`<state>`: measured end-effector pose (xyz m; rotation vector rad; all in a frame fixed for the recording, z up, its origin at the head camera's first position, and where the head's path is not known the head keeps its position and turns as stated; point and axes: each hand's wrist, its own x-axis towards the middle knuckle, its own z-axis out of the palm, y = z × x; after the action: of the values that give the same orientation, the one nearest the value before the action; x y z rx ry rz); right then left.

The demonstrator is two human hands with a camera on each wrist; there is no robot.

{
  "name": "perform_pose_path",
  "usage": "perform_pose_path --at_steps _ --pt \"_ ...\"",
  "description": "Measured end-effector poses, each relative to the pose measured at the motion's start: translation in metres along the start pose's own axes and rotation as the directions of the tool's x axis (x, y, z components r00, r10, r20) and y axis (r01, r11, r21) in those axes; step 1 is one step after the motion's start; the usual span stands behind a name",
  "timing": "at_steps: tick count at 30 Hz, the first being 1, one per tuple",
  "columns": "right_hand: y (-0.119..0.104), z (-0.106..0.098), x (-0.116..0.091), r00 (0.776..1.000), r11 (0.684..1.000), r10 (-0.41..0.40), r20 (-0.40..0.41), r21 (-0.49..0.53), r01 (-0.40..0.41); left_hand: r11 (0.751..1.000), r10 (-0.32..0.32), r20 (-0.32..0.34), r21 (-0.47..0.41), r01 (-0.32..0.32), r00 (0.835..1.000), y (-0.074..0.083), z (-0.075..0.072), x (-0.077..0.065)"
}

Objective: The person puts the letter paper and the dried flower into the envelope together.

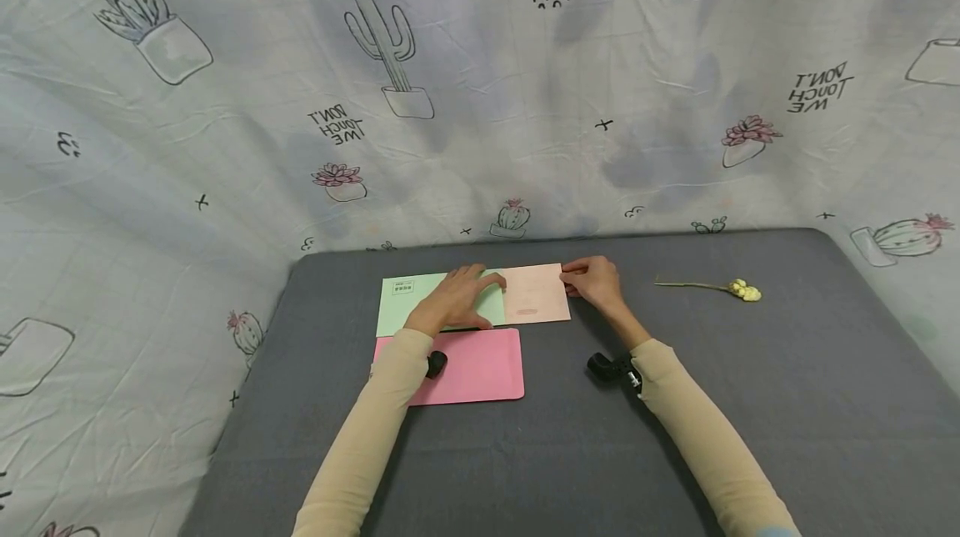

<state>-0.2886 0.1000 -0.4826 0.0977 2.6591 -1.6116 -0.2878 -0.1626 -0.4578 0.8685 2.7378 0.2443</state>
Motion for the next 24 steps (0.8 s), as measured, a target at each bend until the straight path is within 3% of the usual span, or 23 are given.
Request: perform_pose_path --at_steps 12,24 --pt "-0.005 0.004 -0.003 0.995 0.986 0.045 0.093 0.156 -0.059 1.000 0.011 -0.015 -0.021 -0.012 1.000 0.003 -0.002 -0.002" --pt "-0.013 0.011 -0.012 0.986 0.977 0.044 0.161 0.197 -0.076 0.999 0.020 -0.010 -0.029 -0.020 1.000 0.002 -0.004 -0.007"
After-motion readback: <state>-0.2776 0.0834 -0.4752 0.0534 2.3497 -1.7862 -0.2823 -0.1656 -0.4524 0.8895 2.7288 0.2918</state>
